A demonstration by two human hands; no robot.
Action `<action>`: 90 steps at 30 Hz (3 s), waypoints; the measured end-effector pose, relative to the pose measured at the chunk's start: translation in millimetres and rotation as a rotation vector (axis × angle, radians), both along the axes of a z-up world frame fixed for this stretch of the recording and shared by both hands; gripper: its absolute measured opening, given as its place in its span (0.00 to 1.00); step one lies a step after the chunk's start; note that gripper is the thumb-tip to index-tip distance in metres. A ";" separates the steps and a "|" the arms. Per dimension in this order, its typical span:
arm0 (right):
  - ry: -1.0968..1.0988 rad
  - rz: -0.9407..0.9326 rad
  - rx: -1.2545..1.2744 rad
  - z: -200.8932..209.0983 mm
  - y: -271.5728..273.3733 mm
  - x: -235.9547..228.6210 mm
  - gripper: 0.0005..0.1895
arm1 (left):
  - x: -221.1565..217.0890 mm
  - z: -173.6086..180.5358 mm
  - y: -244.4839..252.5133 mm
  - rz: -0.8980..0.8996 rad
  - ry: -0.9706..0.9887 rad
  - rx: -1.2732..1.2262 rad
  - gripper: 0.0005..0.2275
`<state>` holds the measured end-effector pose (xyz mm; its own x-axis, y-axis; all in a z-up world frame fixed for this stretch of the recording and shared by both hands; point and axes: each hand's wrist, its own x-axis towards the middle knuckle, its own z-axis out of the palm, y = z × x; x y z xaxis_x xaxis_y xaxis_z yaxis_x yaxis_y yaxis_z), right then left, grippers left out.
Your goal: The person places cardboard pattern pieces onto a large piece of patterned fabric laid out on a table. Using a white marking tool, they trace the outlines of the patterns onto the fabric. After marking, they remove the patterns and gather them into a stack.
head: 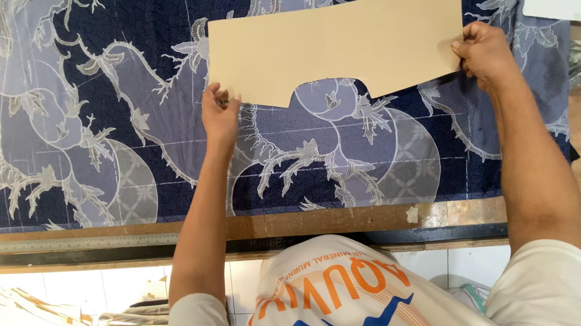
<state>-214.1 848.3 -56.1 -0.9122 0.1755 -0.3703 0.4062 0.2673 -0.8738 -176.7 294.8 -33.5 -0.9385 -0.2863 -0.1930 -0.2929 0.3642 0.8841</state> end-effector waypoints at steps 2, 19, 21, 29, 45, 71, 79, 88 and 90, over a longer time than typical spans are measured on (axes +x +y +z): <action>0.043 0.004 0.030 -11.5 0.6 -1.6 0.02 | -7.0 -7.6 -1.6 -0.033 0.051 -0.295 0.26; 0.199 0.127 0.357 -11.5 -28.3 1.9 0.08 | -27.6 -0.1 -12.2 -0.074 -0.017 -0.717 0.33; 0.214 0.138 0.359 -10.6 -28.8 3.1 0.08 | -28.2 0.9 -14.3 -0.068 0.003 -0.706 0.34; 0.340 0.153 0.481 -12.6 -31.9 3.9 0.09 | -39.8 3.4 -21.3 -0.026 -0.106 -0.657 0.41; 0.302 0.128 0.485 -16.8 -35.1 -0.3 0.10 | -33.4 0.5 -30.1 -0.055 -0.034 -0.616 0.37; 0.413 0.150 0.533 -27.2 -28.6 2.1 0.10 | -28.1 1.3 -29.7 -0.064 0.002 -0.621 0.33; 0.379 0.129 0.514 -27.1 -30.6 2.2 0.11 | -27.4 1.7 -32.8 -0.076 -0.005 -0.613 0.32; 0.346 0.118 0.467 -18.9 -35.0 4.4 0.11 | -26.6 -1.2 -35.3 -0.089 0.001 -0.638 0.32; 0.354 0.116 0.476 -17.8 -35.5 3.9 0.11 | -26.7 -2.5 -35.1 -0.088 0.010 -0.637 0.33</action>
